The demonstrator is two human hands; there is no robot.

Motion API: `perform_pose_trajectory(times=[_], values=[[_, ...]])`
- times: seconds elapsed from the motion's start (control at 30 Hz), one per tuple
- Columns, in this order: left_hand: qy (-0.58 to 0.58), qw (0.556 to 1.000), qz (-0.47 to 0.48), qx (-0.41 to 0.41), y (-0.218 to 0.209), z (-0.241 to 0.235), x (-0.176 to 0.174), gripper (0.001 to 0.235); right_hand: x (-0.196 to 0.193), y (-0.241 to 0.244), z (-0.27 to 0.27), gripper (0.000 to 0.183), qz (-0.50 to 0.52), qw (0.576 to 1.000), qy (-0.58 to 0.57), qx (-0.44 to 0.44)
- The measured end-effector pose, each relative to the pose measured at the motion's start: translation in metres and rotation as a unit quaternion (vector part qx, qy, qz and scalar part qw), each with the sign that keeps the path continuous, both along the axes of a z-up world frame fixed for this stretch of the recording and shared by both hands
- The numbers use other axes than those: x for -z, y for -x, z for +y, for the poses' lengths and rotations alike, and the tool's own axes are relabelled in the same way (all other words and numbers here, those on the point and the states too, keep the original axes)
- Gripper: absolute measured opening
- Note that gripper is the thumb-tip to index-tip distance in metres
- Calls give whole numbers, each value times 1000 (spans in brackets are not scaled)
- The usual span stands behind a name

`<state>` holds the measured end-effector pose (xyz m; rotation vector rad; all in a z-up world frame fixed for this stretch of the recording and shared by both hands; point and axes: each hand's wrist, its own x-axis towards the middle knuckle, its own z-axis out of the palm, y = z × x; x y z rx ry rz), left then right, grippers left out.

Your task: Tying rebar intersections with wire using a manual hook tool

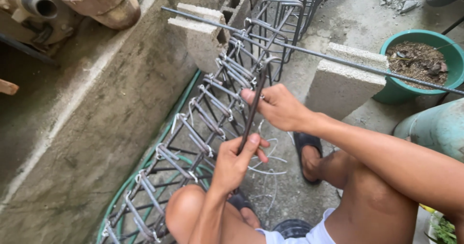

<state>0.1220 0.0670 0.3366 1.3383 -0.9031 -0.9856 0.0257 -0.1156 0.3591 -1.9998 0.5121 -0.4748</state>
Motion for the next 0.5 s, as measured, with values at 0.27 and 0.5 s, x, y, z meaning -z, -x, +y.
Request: perform_pose_trajectory(times=[0.27,0.5], values=[[-30,998,8,-53,6,-11,18,43,-1,-22,17,61,62,998,-12,29],[-56,996,-25,-71,4,-13,17,46,0,-42,17,71,135,988,38,71]])
